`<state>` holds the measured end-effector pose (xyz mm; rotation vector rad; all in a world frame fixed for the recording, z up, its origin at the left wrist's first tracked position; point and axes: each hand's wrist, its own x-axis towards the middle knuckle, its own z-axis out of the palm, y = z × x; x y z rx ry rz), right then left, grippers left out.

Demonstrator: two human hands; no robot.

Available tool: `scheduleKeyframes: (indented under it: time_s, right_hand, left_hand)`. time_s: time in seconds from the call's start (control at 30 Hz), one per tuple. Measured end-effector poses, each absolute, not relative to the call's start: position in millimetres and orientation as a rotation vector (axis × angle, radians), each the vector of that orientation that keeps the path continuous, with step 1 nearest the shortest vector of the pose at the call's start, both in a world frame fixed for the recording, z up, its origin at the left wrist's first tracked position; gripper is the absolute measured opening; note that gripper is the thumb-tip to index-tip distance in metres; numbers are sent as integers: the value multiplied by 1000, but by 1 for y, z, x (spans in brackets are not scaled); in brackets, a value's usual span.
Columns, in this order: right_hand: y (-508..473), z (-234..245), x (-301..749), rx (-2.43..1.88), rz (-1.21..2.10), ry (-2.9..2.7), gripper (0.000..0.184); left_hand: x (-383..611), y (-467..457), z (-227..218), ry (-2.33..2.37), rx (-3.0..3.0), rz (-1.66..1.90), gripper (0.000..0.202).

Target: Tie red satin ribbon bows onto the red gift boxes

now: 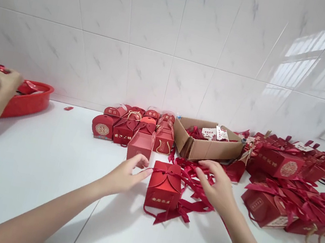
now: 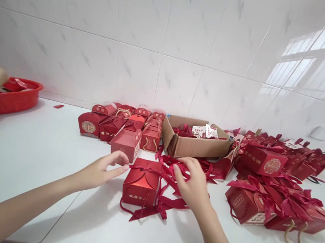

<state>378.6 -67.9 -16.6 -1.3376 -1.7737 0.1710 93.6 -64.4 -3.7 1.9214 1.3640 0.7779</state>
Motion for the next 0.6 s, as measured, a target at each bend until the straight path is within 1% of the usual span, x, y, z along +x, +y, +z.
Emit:
scheduleKeyframes:
  time_s: [0.07,0.13,0.27,0.33,0.37,0.5,0.57,0.6]
  right_hand:
    - [-65,-15,360,-1333,535,-1841,31]
    - [-62,-17,349,-1368,854,-1863,36]
    - [-59,-21,350,-1306,1310,-1798,50]
    - [-59,-21,356,-1248,1434,-1753,55]
    - [-59,-21,359,-1247,1469,-1742,57]
    - [-60,-17,366,-1347,1523,-1732,64]
    - [-62,-14,368,-1324,1521,-1753,60]
    - [-63,-11,369,-1292,1502,-1772,54]
  left_hand:
    - [108,-60,-7,1331,1793,719,39]
    - [116,-54,-10,1327,1652,669,45]
    - [115,-46,-9,1345,1568,643,53]
    - [111,-45,-6,1363,1668,657,50]
    - [110,-45,-5,1366,1747,681,45]
    - [118,-54,3,1291,2023,942,18]
    - [127,-61,6,1210,2111,1009,11]
    - [131,-64,8,1176,2156,1004,10]
